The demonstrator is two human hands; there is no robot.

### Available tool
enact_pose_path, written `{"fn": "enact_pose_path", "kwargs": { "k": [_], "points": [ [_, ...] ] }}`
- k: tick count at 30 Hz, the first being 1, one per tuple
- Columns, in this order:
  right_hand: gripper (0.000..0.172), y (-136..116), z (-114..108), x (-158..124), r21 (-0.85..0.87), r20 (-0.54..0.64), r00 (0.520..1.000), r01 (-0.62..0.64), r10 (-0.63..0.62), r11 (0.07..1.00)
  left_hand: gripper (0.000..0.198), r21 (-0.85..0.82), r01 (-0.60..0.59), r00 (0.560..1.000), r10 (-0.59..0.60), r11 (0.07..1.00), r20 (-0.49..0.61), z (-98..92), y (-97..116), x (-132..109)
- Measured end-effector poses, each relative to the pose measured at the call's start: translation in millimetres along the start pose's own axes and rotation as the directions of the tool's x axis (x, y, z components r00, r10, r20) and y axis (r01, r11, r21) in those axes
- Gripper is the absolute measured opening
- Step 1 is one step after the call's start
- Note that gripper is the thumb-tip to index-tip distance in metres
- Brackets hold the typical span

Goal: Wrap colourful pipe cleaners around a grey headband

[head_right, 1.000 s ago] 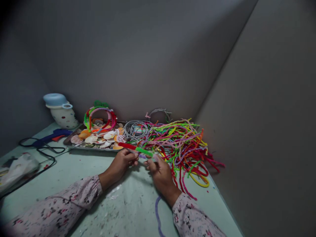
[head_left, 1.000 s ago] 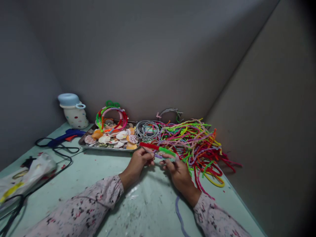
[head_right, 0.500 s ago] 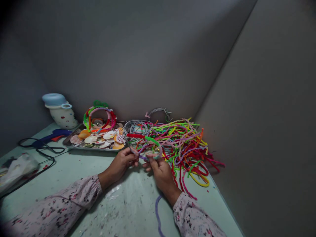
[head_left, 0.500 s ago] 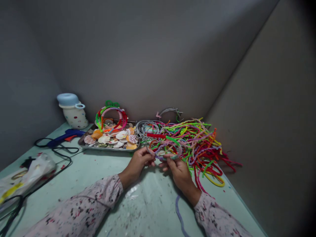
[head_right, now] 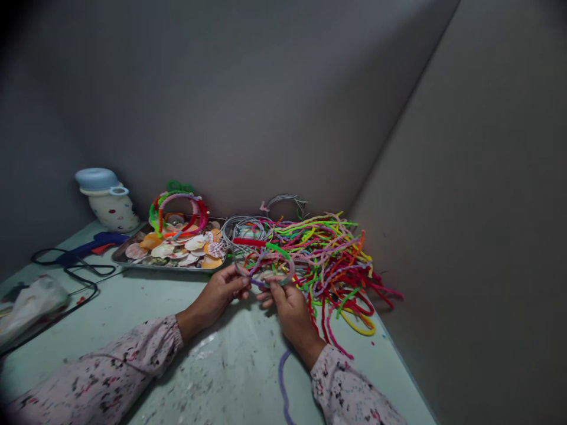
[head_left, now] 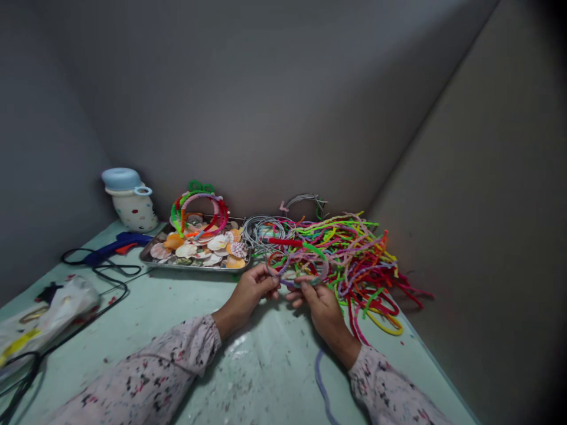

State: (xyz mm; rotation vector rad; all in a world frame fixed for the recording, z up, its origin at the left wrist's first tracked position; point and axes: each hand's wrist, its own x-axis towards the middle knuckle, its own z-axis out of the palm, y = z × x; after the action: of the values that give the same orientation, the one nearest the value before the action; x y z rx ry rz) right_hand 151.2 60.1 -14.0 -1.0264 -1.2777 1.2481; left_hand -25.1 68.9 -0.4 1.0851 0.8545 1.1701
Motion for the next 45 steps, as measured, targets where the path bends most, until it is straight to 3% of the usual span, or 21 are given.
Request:
{"fn": "enact_pose_path", "kwargs": {
  "k": [9,45],
  "points": [
    [0.046,-0.7,-0.9,-1.0,-0.002,-0.022,0.998,-0.066,0.066,0.998,0.019,-0.003,0.003,1.0,-0.003,1.0,0.03,0.1,0.9,0.3],
    [0.036,0.1,-1.5,1.5,0.119,0.023,0.999,-0.041,0.038,0.992,0.02,-0.001,0.009,0.998,-0.009,1.0,0.066,-2.2,-3.3,1.4]
  ]
}}
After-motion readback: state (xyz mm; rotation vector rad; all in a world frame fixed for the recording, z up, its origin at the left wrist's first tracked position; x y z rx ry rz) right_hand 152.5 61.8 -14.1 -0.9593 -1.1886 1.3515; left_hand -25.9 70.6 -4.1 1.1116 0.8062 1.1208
